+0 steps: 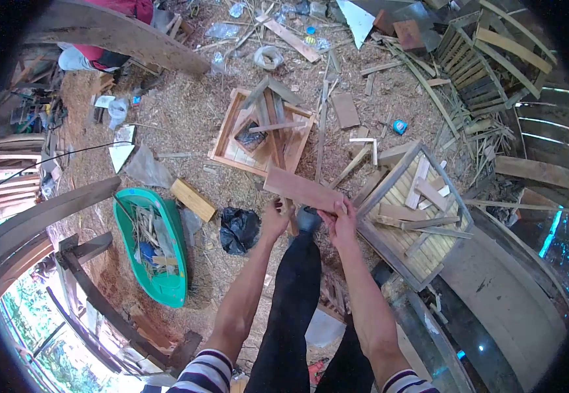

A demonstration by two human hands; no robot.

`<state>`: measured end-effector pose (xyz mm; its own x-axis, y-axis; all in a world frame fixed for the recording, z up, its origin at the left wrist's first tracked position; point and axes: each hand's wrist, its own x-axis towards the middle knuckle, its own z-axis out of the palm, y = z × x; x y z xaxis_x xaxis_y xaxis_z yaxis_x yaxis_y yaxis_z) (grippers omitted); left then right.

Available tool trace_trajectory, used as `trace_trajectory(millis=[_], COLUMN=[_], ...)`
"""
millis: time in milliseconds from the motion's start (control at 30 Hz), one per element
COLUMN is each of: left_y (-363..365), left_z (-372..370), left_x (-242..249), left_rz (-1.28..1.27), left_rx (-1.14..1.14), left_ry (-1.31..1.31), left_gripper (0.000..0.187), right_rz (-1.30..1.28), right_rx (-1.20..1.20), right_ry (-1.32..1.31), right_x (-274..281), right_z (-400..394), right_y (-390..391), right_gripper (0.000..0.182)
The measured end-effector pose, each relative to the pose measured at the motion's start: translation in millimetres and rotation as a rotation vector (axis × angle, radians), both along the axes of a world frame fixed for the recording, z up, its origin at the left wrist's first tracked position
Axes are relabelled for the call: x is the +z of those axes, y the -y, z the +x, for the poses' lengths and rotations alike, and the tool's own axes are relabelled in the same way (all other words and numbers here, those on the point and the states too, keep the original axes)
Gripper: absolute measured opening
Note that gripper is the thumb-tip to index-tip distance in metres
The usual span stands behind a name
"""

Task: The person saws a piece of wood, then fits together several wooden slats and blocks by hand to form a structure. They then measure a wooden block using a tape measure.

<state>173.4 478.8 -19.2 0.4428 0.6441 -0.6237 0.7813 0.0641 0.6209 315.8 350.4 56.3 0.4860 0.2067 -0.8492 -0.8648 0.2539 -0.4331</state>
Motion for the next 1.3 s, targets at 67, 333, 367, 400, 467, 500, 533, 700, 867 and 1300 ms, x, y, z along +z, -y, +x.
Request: trace_trajectory(millis=[67,333,367,400,467,500,533,700,867,1300], left_y=[5.8,41.3,42.8,47.8,62.7,72.1,80.7,148.1,232.4,322.2], left_z=[20.7,26.1,23.2,18.5,14.8,18.9,22.4,69.0,103.0,117.5], left_x=[5.2,37.3,46.8,55.7,71.5,85.2,106.7,178.3,176.7,111.8], left_rz=[-0.045,0.253,0.31,0.309,0.399,0.401,0.31,0.066,0.243,0.169], left_rx=[-0.013,0.195,0.151,0.132,0.09,0.071,0.042,-0.071,-0.335,-0.844], left_ry=[-0.101,0.302,0.312,0.327,0.219,0.241,0.244,0.244,0.459,0.454], left_gripper=[0.046,0.034,0.036,0.036,0.036,0.036,0.035,0.023,0.026,0.041], right_rz=[0.0,0.027,0.054,0.087,0.139,0.145,0.151,0.1,0.051,0.087], right_rx=[-0.025,-0.072,-0.064,-0.053,-0.094,-0.124,-0.154,-0.347,-0.468,-0.475], right_ry=[-0.054,0.08,0.053,0.028,0.067,0.089,0.107,0.218,0.302,0.364], right_x=[-5.6,28.7,39.7,50.7,68.4,76.8,82.8,108.9,125.5,84.7], right_z=[-0.6,3.8,6.7,10.4,17.0,20.3,21.5,34.8,35.4,32.2], right_y=[0.6,36.3,45.5,53.6,76.2,89.9,105.0,206.3,312.2,396.1], right_gripper=[0.042,0.043,0.042,0.042,0.042,0.042,0.042,0.046,0.046,0.045])
